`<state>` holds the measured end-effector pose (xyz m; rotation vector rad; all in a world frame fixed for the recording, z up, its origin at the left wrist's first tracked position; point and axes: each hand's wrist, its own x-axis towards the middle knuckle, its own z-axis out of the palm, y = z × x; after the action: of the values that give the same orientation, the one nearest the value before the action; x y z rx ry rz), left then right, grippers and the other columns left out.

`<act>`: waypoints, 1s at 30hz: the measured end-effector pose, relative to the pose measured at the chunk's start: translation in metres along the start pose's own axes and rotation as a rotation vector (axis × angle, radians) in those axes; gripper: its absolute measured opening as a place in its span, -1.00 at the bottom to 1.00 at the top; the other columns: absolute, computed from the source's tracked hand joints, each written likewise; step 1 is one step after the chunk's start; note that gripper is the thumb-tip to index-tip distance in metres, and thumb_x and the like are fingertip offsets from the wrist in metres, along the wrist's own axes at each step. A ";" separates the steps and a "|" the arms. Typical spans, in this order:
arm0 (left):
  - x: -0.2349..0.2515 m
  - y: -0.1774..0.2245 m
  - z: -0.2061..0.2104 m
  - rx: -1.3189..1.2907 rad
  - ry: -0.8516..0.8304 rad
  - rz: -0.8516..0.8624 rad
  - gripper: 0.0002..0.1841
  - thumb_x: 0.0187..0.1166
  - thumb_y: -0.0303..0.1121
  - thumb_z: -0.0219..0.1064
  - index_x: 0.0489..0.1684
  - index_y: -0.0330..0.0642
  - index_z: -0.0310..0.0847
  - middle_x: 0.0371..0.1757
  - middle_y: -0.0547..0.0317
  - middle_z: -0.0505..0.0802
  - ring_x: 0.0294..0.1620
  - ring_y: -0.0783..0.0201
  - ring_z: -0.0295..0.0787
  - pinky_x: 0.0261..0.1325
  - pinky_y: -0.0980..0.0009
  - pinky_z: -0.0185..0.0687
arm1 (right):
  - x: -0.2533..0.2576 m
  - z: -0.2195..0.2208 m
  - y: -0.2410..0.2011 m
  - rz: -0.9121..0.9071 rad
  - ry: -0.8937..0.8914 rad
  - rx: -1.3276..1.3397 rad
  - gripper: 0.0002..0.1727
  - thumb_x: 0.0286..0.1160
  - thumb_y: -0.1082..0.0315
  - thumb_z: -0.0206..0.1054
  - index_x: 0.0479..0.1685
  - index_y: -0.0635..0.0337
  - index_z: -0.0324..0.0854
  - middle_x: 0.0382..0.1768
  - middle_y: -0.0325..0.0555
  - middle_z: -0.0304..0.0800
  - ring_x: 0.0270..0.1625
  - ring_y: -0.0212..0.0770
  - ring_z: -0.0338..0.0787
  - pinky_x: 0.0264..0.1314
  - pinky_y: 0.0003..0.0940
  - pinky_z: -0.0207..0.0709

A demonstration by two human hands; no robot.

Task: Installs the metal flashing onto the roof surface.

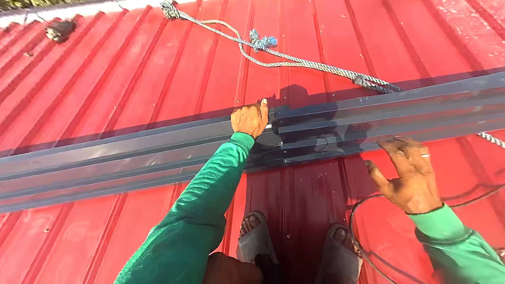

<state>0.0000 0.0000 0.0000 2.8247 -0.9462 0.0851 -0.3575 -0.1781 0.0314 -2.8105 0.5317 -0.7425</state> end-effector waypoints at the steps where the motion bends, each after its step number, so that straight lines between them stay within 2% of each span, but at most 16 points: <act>1: 0.000 0.000 0.001 0.007 0.034 -0.006 -0.20 0.81 0.11 -0.39 -0.42 -0.30 0.71 -0.24 -0.28 0.89 0.00 -0.30 0.88 -0.08 -0.30 0.60 | 0.050 0.014 -0.014 -0.119 -0.033 0.014 -0.30 0.45 -0.09 0.38 0.40 0.31 0.63 0.32 0.34 0.68 0.53 0.39 0.54 0.61 0.31 0.32; 3: -0.001 -0.001 0.004 0.023 0.082 -0.015 -0.23 0.80 0.08 -0.36 -0.46 -0.28 0.71 -0.27 -0.24 0.90 -0.04 -0.26 0.90 -0.09 -0.26 0.62 | 0.129 0.040 -0.036 -0.215 -0.275 -0.015 -0.12 0.31 -0.19 0.49 0.60 0.18 0.48 0.51 0.27 0.55 0.66 0.34 0.42 0.75 0.33 0.14; 4: -0.001 -0.001 0.005 0.026 0.095 -0.018 -0.24 0.80 0.07 -0.35 -0.47 -0.27 0.71 -0.28 -0.22 0.90 -0.05 -0.24 0.90 -0.09 -0.25 0.62 | 0.159 0.049 -0.047 -0.196 -0.451 -0.054 -0.05 0.25 -0.23 0.56 0.64 0.12 0.44 0.52 0.22 0.55 0.64 0.30 0.45 0.72 0.33 0.18; 5: 0.000 0.000 0.006 0.025 0.090 -0.022 -0.25 0.80 0.07 -0.36 -0.45 -0.26 0.71 -0.27 -0.21 0.91 -0.04 -0.23 0.90 -0.07 -0.26 0.62 | 0.182 0.057 -0.056 -0.160 -0.618 -0.109 -0.06 0.21 -0.28 0.60 0.58 0.09 0.50 0.41 0.18 0.64 0.50 0.28 0.59 0.53 0.36 0.37; 6: 0.003 0.000 0.008 0.024 0.082 -0.027 -0.25 0.80 0.06 -0.36 -0.44 -0.25 0.71 -0.25 -0.19 0.91 -0.03 -0.21 0.90 -0.06 -0.26 0.61 | 0.199 0.063 -0.063 -0.120 -0.756 -0.158 -0.13 0.17 -0.30 0.62 0.44 0.06 0.60 0.23 0.17 0.76 0.32 0.27 0.72 0.30 0.40 0.52; 7: 0.005 0.000 0.010 0.020 0.081 -0.033 -0.27 0.79 0.05 -0.35 -0.45 -0.24 0.70 -0.25 -0.18 0.91 -0.02 -0.21 0.90 -0.06 -0.25 0.60 | 0.208 0.064 -0.070 -0.088 -0.867 -0.197 -0.19 0.15 -0.28 0.63 0.34 0.06 0.65 0.07 0.18 0.82 0.18 0.31 0.78 0.14 0.44 0.56; 9: 0.015 -0.002 0.015 0.015 0.061 -0.043 -0.28 0.79 0.05 -0.33 -0.45 -0.23 0.71 -0.24 -0.18 0.92 -0.02 -0.21 0.90 -0.07 -0.26 0.60 | 0.203 0.059 -0.079 -0.073 -1.000 -0.236 -0.38 0.20 -0.17 0.64 0.13 0.08 0.76 -0.10 0.19 0.83 0.07 0.33 0.79 0.02 0.44 0.57; 11: 0.025 -0.005 0.029 0.019 0.045 -0.050 -0.27 0.78 0.07 -0.34 -0.46 -0.23 0.70 -0.25 -0.18 0.91 -0.03 -0.22 0.90 -0.12 -0.26 0.61 | 0.165 0.051 -0.079 -0.182 -0.989 -0.235 -0.66 0.34 -0.03 0.53 -0.22 0.06 0.79 -0.32 0.06 0.80 -0.10 0.22 0.81 -0.17 0.30 0.59; 13: 0.035 -0.007 0.042 0.003 -0.003 -0.066 -0.26 0.78 0.08 -0.36 -0.41 -0.24 0.72 -0.20 -0.21 0.91 0.02 -0.25 0.89 -0.08 -0.28 0.62 | 0.112 0.045 -0.076 -0.355 -0.860 -0.200 -0.78 0.35 0.11 0.50 -0.33 0.06 0.76 -0.43 -0.08 0.76 -0.24 0.07 0.82 -0.29 0.07 0.60; 16: 0.043 -0.008 0.057 -0.010 -0.070 -0.082 -0.26 0.77 0.08 -0.37 -0.39 -0.24 0.72 -0.17 -0.23 0.91 0.05 -0.28 0.87 -0.06 -0.29 0.61 | 0.042 0.055 -0.071 -0.481 -0.553 -0.100 -0.84 0.30 0.32 0.43 -0.43 0.26 0.68 -0.52 0.04 0.69 -0.43 0.12 0.78 -0.54 -0.02 0.57; 18: 0.047 -0.009 0.062 -0.013 -0.118 -0.092 -0.27 0.77 0.07 -0.37 -0.37 -0.24 0.72 -0.14 -0.23 0.90 0.07 -0.27 0.87 -0.05 -0.29 0.61 | 0.020 0.060 -0.074 -0.479 -0.449 -0.128 -0.82 0.36 0.33 0.37 -0.40 0.32 0.67 -0.48 0.08 0.72 -0.45 0.13 0.79 -0.57 -0.06 0.57; 23: 0.047 -0.015 0.083 -0.016 -0.262 -0.120 -0.27 0.78 0.08 -0.34 -0.21 -0.28 0.74 0.00 -0.28 0.89 0.19 -0.29 0.82 0.09 -0.33 0.59 | -0.003 0.065 -0.084 -0.489 -0.388 -0.135 -0.74 0.58 0.33 0.21 -0.30 0.37 0.69 -0.37 0.10 0.80 -0.45 0.06 0.79 -0.56 -0.17 0.55; 26: 0.049 -0.016 0.093 0.003 -0.321 -0.131 -0.25 0.79 0.09 -0.36 -0.14 -0.29 0.75 0.07 -0.28 0.87 0.25 -0.27 0.80 0.14 -0.32 0.57 | -0.011 0.066 -0.088 -0.489 -0.379 -0.127 -0.79 0.56 0.48 0.15 -0.28 0.38 0.70 -0.31 0.12 0.83 -0.44 0.03 0.78 -0.56 -0.21 0.54; 30: 0.050 -0.017 0.103 0.036 -0.355 -0.127 -0.25 0.79 0.09 -0.39 -0.12 -0.27 0.74 0.10 -0.25 0.87 0.27 -0.24 0.79 0.14 -0.30 0.57 | -0.012 0.067 -0.087 -0.503 -0.382 -0.138 -0.77 0.58 0.55 0.09 -0.26 0.38 0.69 -0.28 0.12 0.84 -0.45 0.01 0.76 -0.57 -0.24 0.49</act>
<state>0.0505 -0.0342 -0.0981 2.9830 -0.8273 -0.4320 -0.3079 -0.0877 -0.0080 -3.1355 -0.2041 -0.2221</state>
